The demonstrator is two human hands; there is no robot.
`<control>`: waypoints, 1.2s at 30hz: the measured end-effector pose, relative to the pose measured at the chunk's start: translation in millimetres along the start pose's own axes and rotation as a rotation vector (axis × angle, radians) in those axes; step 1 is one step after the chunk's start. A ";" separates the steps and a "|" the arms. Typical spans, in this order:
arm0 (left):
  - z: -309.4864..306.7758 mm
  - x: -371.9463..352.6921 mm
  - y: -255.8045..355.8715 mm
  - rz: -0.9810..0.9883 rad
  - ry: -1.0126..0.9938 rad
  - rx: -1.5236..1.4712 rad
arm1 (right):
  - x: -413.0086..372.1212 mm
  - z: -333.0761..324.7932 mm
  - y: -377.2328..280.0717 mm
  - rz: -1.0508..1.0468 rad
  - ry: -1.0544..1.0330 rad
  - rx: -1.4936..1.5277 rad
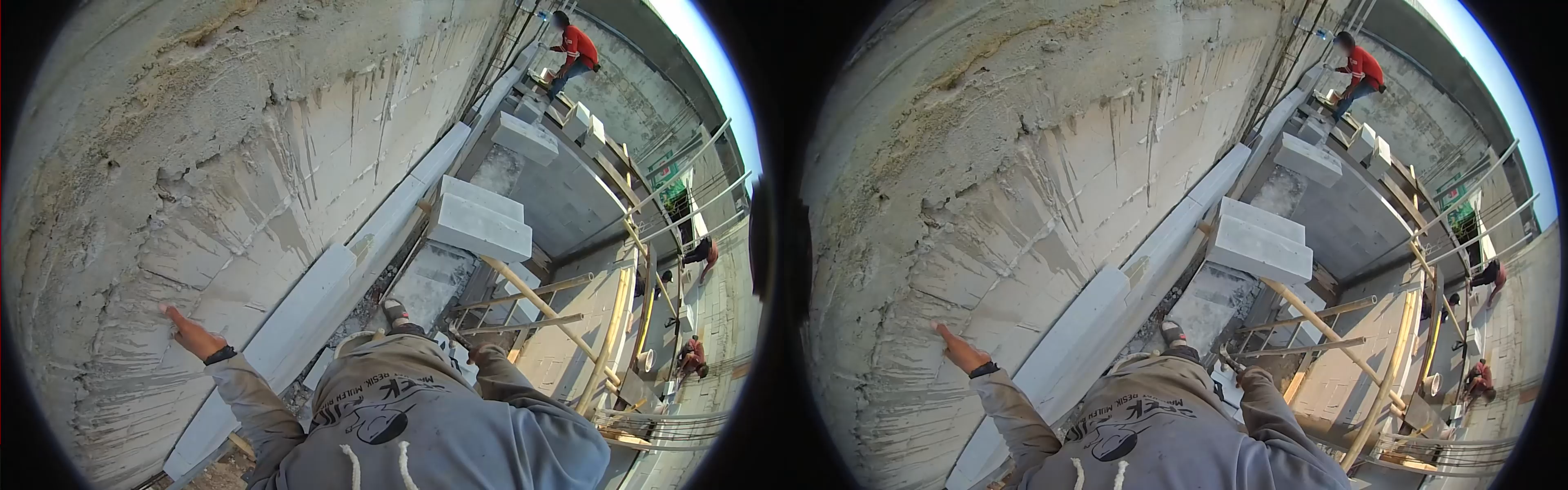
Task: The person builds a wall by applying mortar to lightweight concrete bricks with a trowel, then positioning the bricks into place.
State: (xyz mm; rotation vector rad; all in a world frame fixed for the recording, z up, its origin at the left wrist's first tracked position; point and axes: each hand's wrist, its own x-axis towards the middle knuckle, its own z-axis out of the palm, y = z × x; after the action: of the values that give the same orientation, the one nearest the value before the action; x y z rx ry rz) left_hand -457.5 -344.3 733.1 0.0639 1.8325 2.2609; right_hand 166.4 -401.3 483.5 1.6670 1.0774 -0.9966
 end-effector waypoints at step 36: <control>229.0 -186.7 -95.2 -0.023 -0.927 0.558 | 30.4 -181.2 74.1 0.100 0.103 0.579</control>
State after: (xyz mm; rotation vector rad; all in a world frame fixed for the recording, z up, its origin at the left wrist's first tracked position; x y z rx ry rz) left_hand -221.0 -144.5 711.1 0.9788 1.7655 1.2391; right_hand 273.3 -239.6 524.8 2.2317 0.7978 -1.2437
